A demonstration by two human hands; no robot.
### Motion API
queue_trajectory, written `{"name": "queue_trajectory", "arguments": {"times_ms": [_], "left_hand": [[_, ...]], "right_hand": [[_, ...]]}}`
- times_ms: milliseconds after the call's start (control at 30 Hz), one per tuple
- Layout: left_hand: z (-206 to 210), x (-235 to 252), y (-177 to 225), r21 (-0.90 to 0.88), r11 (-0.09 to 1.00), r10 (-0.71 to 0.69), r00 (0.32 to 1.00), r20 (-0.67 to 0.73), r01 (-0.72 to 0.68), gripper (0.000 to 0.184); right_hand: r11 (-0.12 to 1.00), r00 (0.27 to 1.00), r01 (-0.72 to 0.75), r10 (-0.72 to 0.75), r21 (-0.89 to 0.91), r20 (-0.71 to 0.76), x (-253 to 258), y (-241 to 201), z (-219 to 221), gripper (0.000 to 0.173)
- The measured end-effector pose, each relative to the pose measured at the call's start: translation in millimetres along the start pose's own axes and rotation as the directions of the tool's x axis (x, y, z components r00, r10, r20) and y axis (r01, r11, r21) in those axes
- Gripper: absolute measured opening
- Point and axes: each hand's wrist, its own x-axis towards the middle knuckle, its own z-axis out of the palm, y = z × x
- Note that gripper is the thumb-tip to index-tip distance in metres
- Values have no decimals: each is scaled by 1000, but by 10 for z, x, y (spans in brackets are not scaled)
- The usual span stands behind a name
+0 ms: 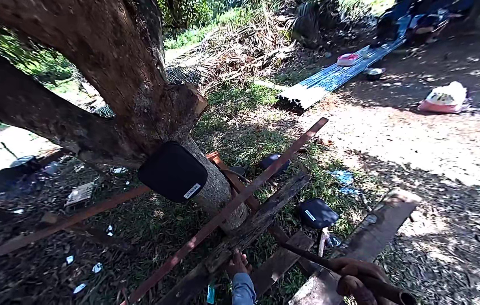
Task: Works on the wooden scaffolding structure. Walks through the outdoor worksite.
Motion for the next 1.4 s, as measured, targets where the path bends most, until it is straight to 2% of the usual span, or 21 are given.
{"name": "queue_trajectory", "arguments": {"times_ms": [267, 400, 500, 600, 667, 767, 900, 1400], "left_hand": [[-71, 83, -31, -99, 993, -51, 991, 126, 63, 46], [-138, 106, 41, -91, 982, -145, 970, 193, 165, 67], [-151, 147, 27, -206, 953, -187, 966, 181, 223, 67], [-132, 163, -4, -348, 911, -164, 970, 182, 219, 59], [-120, 140, 25, -384, 894, -162, 965, 207, 232, 62], [-94, 159, 21, -322, 919, -171, 965, 199, 229, 63], [-50, 197, -84, -263, 953, -115, 983, 140, 149, 65], [3, 210, -182, -195, 981, -8, 997, 77, 23, 68]], "right_hand": [[999, 1000, 3, -3, 34, 3, -35, 58, 8, 24], [999, 1000, 8, -9, 45, 10, -24, 64, 27, 24], [999, 1000, 10, -11, 30, 28, -20, 63, 20, 25], [1000, 999, 9, -10, 12, 30, 1, 70, 11, 27], [1000, 999, 16, -16, 12, 38, 23, 69, 6, 28], [1000, 999, 23, -23, 5, 43, 55, 81, 14, 30], [1000, 999, 16, -17, 11, 37, 89, 100, 37, 31], [999, 996, 29, -31, 32, 85, 103, 113, 55, 26]]}}
